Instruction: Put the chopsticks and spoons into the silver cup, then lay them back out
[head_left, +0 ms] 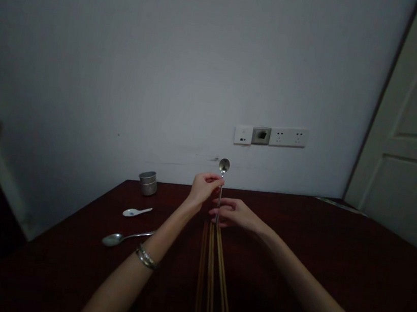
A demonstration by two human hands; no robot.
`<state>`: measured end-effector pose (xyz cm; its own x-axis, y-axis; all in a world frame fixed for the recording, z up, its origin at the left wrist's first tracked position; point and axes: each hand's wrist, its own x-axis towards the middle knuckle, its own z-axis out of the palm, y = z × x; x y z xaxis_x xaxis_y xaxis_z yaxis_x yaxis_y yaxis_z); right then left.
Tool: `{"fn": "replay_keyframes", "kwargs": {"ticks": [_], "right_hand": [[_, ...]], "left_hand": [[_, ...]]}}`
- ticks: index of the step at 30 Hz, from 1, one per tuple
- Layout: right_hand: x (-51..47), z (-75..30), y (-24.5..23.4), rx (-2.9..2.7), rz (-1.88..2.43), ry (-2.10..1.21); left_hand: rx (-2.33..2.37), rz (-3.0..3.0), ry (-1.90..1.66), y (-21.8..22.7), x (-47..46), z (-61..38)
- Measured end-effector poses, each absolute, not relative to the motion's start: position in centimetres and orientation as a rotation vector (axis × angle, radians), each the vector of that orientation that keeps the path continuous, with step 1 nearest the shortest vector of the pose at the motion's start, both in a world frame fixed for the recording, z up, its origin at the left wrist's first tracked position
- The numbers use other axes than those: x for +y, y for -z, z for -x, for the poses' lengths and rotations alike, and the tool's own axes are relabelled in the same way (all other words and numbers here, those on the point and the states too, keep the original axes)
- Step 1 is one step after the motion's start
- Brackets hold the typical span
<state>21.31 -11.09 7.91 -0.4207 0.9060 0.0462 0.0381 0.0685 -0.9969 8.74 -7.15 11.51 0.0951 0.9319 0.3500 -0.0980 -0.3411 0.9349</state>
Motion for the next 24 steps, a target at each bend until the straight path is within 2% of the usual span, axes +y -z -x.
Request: {"fn": "replay_keyframes", "kwargs": {"ticks": [8, 13, 16, 18, 24], "right_hand": [[-10.6, -21.6, -7.7, -1.606, 0.946, -1.487], [-10.3, -22.5, -8.3, -1.577, 0.976, -1.370], [-10.4, -23.2, -9.0, -1.668, 1.022, -1.248], [-10.6, -23.7, -9.4, -1.776, 1.054, -1.147], [-10.6, -25.0, -10.5, -1.940, 1.227, -0.639]], "left_hand": [[0.898, -1.567, -1.482, -10.1, -6.4, -9.1], [1.163, -2.362, -1.671, -10.4, -7.4, -8.3], [1.095, -3.014, -1.407, -11.1, -8.8, -8.0], [1.035, -3.229, -1.206, -11.4, -9.4, -8.0], [1.066, -3.237, -1.001, -11.0, -9.0, -8.1]]}}
